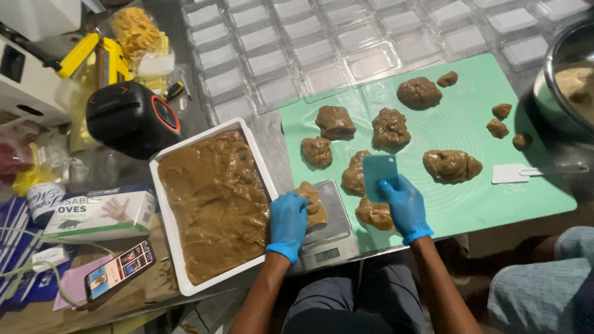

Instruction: The person, using a blue plastic scraper, scoops portions of brown dough from a white tray onto a digital scale. They verify the weight, then move the dough portions onto a green silicone mat, using the scraper and their gloved hands to shape and roll them into small logs.

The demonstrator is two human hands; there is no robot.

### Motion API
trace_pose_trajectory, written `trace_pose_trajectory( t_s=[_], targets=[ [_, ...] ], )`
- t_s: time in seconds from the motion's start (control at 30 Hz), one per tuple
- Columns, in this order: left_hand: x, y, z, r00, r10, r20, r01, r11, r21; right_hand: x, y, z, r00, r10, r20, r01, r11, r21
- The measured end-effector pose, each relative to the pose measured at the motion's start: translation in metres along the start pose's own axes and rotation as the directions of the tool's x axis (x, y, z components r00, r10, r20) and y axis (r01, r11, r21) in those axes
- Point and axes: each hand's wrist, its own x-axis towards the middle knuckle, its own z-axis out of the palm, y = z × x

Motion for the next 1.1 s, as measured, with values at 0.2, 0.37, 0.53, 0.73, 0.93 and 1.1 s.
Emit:
trace_pose_trajectory(
  t_s=[0.2, 0.37, 0.53, 0.73, 0.93, 1.1],
  targets=[
    [-0.011, -0.003, -0.011, 0.977, 0.052, -0.207, -0.031, 0.994, 0.102, -0.027, 0.015, 0.004, 0.997, 0.068, 0.024, -0.067, 0.996, -0.061],
    [-0.011, 0.007, -0.011, 0.988, -0.143, 0.062, 0.133, 0.980, 0.149, -0.035, 0.036, 0.036, 0.993, 0.094, 0.070, -0.082, 0.983, -0.163],
    [-0.015, 0.023, 0.025, 0.952, -0.282, 0.117, 0.276, 0.959, 0.062, -0.030, 0.042, 0.079, 0.994, -0.047, 0.097, 0.077, 0.941, -0.330],
    [-0.032, 0.027, 0.050, 0.951, -0.244, 0.191, 0.277, 0.946, -0.168, -0.031, 0.026, 0.078, 0.997, -0.042, 0.071, 0.065, 0.926, -0.372],
    [-0.035, 0.010, 0.022, 0.966, -0.081, -0.246, 0.066, 0.996, -0.065, -0.043, 0.025, 0.048, 0.983, -0.181, 0.034, 0.182, 0.936, -0.300],
    [-0.045, -0.005, -0.025, 0.948, -0.219, -0.233, 0.124, 0.923, -0.365, -0.064, 0.022, 0.015, 0.998, -0.059, -0.033, 0.051, 0.978, -0.204]
  ],
)
